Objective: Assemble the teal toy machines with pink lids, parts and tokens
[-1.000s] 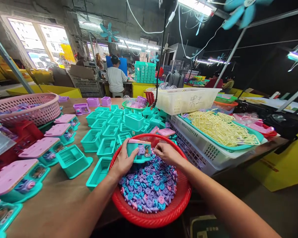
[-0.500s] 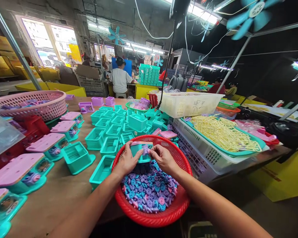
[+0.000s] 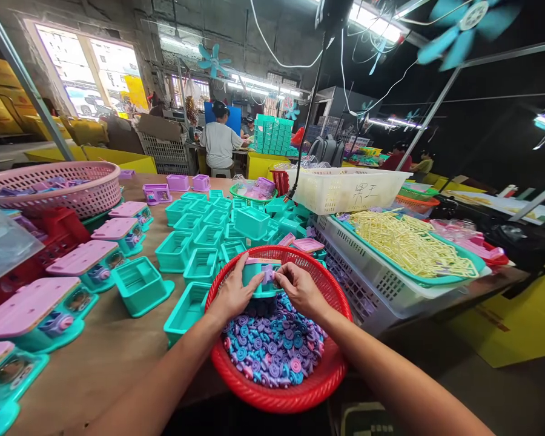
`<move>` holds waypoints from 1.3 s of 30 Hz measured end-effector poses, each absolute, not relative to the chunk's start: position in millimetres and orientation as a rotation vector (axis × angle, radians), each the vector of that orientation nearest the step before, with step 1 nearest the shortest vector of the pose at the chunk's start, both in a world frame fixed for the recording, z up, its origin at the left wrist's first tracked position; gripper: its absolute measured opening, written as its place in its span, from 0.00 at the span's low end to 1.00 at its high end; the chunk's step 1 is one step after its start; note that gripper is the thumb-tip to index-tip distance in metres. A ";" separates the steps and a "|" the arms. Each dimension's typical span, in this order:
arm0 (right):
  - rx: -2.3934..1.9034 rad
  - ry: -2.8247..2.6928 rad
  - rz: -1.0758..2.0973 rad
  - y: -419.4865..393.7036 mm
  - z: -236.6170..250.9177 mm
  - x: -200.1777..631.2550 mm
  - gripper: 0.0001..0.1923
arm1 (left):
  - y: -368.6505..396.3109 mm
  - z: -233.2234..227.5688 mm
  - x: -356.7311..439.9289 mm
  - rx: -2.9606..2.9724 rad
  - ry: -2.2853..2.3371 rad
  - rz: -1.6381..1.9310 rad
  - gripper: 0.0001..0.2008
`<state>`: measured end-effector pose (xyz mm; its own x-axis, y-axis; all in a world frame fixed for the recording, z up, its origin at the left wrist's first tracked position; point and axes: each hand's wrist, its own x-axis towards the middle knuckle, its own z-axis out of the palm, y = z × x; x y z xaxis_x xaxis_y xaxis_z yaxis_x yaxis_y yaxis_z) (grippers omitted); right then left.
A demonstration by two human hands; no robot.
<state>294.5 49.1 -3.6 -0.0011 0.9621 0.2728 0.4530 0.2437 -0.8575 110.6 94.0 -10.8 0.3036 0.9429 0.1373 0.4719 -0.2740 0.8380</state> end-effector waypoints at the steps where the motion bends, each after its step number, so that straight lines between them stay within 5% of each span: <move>1: -1.355 -1.615 0.690 48.6 -2.6 294.6 0.13 | 93.8 -10.6 110.5 1.876 1.258 0.861 0.36; 13: -1.575 -1.724 0.441 40.1 12.3 285.8 0.09 | 86.5 -9.9 111.3 1.969 1.291 0.871 0.34; 21: -1.465 -1.216 1.157 43.1 5.6 288.1 0.14 | 84.9 -12.6 112.4 2.046 1.355 0.797 0.35; 26: -1.427 -1.049 1.317 41.5 3.2 287.5 0.20 | 87.3 -13.5 112.7 2.026 1.331 0.784 0.35; 35: -1.605 -1.722 0.399 36.9 9.5 286.9 0.09 | 86.4 -10.8 113.7 2.015 1.336 0.772 0.34; 39: -1.618 -1.567 0.590 38.2 9.6 285.3 0.09 | 84.1 -9.0 114.7 2.021 1.354 0.768 0.33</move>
